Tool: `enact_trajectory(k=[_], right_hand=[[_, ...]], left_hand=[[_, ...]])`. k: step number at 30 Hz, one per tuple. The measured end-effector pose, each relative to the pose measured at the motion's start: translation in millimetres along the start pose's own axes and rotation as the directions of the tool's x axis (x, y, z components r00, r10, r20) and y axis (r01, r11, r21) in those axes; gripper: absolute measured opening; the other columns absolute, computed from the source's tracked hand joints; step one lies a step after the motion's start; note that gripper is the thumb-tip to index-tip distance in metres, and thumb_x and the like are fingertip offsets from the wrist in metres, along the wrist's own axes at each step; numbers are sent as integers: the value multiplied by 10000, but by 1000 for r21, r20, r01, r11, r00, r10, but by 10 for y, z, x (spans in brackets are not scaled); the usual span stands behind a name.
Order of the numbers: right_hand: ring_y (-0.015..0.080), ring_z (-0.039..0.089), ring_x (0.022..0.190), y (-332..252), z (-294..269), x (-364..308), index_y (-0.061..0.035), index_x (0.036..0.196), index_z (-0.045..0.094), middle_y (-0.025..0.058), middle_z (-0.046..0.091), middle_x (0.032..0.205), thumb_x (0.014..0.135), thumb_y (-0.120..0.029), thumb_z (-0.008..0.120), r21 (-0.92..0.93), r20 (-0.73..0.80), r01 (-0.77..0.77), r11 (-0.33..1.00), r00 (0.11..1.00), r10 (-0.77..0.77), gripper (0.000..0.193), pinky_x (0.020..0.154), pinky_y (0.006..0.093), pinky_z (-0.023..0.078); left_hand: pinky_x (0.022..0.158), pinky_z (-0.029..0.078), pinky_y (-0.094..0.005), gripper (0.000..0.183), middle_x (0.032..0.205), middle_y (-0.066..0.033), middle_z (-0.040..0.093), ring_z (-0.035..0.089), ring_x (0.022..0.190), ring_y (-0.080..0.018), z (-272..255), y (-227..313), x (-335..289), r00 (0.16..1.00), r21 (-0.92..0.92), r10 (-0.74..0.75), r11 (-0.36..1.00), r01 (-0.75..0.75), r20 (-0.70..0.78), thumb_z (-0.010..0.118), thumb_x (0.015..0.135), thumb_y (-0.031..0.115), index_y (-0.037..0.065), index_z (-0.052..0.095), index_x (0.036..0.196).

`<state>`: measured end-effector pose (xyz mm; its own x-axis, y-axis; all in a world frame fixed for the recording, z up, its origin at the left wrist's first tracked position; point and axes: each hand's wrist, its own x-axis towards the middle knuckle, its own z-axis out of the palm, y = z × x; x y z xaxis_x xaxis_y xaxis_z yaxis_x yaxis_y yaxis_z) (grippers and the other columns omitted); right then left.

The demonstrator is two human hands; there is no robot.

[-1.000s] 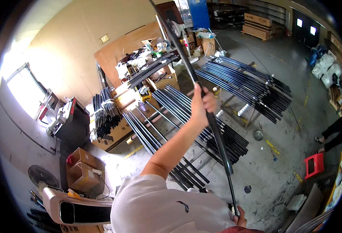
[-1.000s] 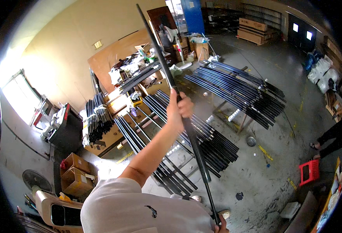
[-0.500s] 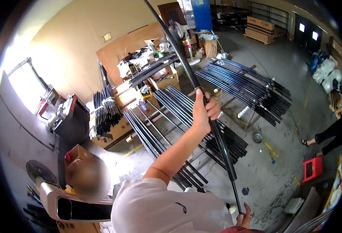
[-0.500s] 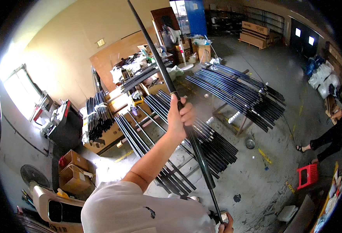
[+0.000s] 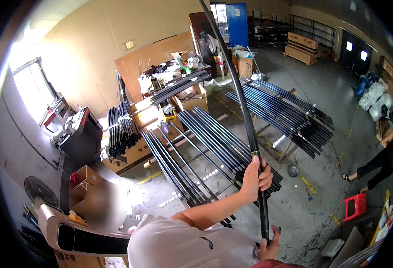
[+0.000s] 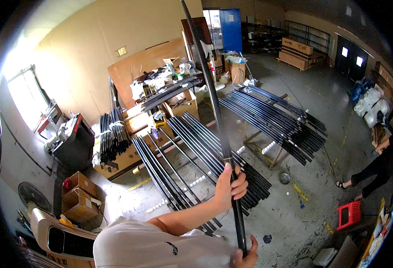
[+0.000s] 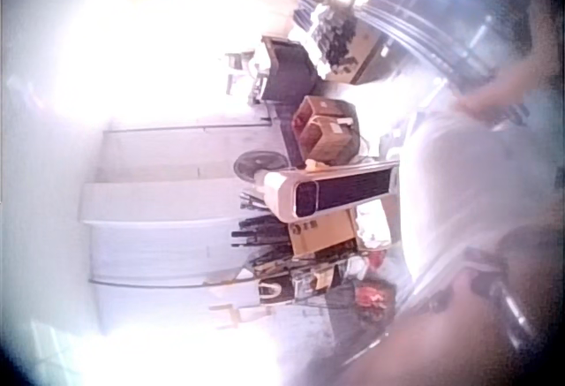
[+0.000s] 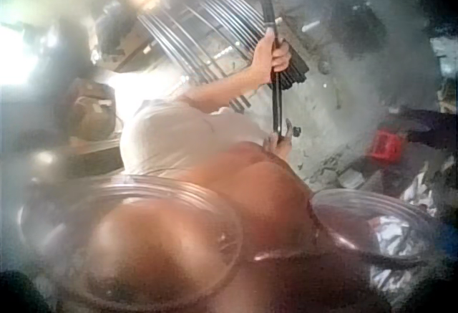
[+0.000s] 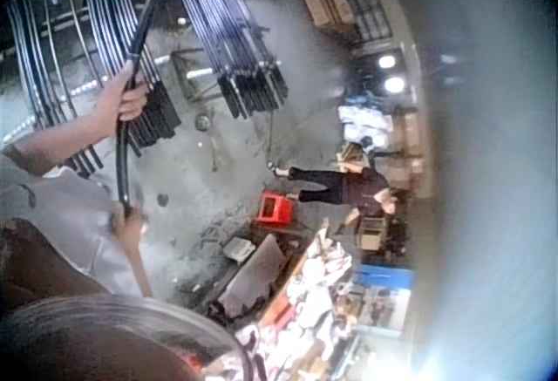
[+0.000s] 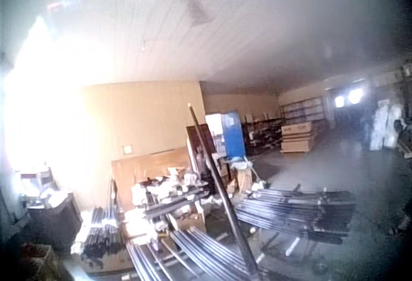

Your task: The person wipes long black poles with a cloth and places them onto a storage rack.

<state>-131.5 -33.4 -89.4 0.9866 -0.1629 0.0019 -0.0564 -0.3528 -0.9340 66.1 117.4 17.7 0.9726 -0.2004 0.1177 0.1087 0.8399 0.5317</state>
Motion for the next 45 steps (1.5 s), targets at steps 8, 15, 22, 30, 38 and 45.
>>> enact_trajectory(k=[8, 15, 22, 30, 38, 45], right_hand=[[67, 408, 470, 846, -310, -191, -91, 1299, 377, -27, 468, 584, 851, -286, 486, 195, 22, -15, 981, 1000, 11, 501, 465, 227, 330], [148, 549, 575, 377, -12, -88, -62, 1124, 541, 79, 557, 633, 778, -216, 605, -126, -94, 72, 989, 992, -84, 384, 545, 300, 435], [139, 505, 466, 694, 17, -158, -16, 694, 539, 94, 534, 505, 728, -179, 697, -205, -233, -141, 968, 968, 92, 229, 472, 311, 412], [212, 550, 579, 2394, -397, -1028, -54, 772, 609, 127, 602, 640, 770, -227, 649, -386, -313, -397, 833, 905, 287, 178, 547, 361, 449], [249, 507, 543, 3925, -389, -1833, -56, 706, 587, 128, 575, 606, 786, -208, 617, -323, -311, -489, 810, 863, 398, 175, 529, 406, 428], [258, 534, 567, 4271, -247, -2222, -38, 761, 603, 163, 593, 654, 784, -214, 617, -341, -347, -570, 747, 815, 463, 178, 542, 411, 443]], left_hand=[[349, 244, -211, 377, 553, 41, 299, 274, 419, -64, -36, 238, 220, 995, 14, 86, 996, -85, -50, 377, 929, 506, 141, 395, 835], [364, 250, -211, 353, 559, 43, 287, 262, 423, -59, -109, -112, -133, 999, -52, -36, 998, 34, -31, 343, 952, 469, 138, 395, 841], [618, 460, -339, 371, 795, -74, 494, 521, 651, -193, -381, -417, -351, 977, 226, -149, 967, 113, 150, 378, 943, 455, 93, 411, 1018], [930, 400, -502, 682, 1356, -153, 348, 476, 1111, -337, -130, 758, 829, 966, 299, -114, 953, 40, 233, 314, 879, 608, 177, 189, 1392], [773, 503, -454, 314, 1001, -144, 544, 594, 868, -290, 332, 876, 1393, 965, 258, -46, 966, -23, 259, 409, 952, 354, 103, 352, 1131], [667, 540, -486, 457, 1057, -141, 514, 614, 764, -309, 816, 952, 1294, 973, 337, 29, 935, -108, 231, 543, 883, 388, 147, 264, 1155]])
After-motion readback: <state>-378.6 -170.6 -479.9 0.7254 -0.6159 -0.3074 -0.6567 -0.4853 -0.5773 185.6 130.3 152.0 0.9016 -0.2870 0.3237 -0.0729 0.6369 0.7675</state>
